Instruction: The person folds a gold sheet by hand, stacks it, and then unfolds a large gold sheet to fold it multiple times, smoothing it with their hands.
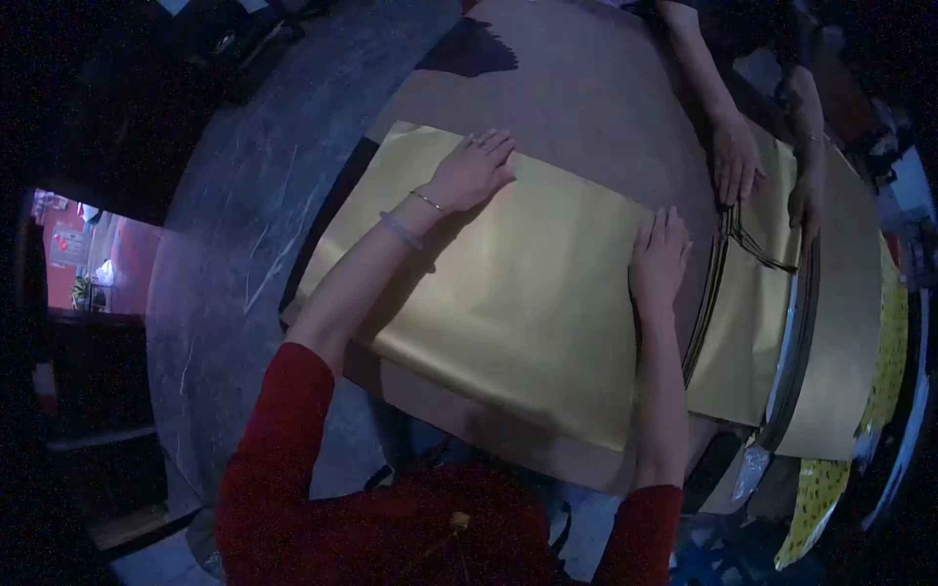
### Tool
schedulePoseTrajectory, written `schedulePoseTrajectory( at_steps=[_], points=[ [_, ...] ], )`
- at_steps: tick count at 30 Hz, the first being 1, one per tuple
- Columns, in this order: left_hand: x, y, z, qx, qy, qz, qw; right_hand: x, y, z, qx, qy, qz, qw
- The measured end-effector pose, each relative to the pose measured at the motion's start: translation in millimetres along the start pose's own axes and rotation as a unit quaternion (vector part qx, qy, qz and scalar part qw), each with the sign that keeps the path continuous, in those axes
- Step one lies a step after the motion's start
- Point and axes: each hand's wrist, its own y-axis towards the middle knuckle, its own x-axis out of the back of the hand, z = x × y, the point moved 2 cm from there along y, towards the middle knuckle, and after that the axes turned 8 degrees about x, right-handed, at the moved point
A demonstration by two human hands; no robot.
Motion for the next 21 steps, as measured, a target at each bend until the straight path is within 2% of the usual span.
schedulePoseTrajectory(
  at_steps=[2, 3, 5, 15, 20, 21],
  points=[
    [5, -2, -3, 0.006, -0.019, 0.004, 1.0, 5, -1, 0, -0.026, -0.011, 0.013, 1.0],
    [6, -1, -4, 0.009, -0.029, 0.019, 0.999, 5, -1, -2, -0.022, -0.002, 0.009, 1.0],
    [0, -2, -4, -0.001, -0.038, -0.006, 0.999, -3, -1, -9, -0.011, 0.0, -0.008, 1.0],
    [-5, -5, -5, 0.014, -0.037, -0.017, 0.999, -2, -1, -13, -0.023, 0.021, 0.004, 0.999],
    [-7, -6, -5, 0.029, -0.034, 0.008, 0.999, -1, -2, -15, -0.006, -0.01, -0.008, 1.0],
    [-7, -7, -5, 0.044, -0.034, -0.022, 0.998, 0, -1, -17, -0.002, -0.02, -0.008, 1.0]
  ],
)
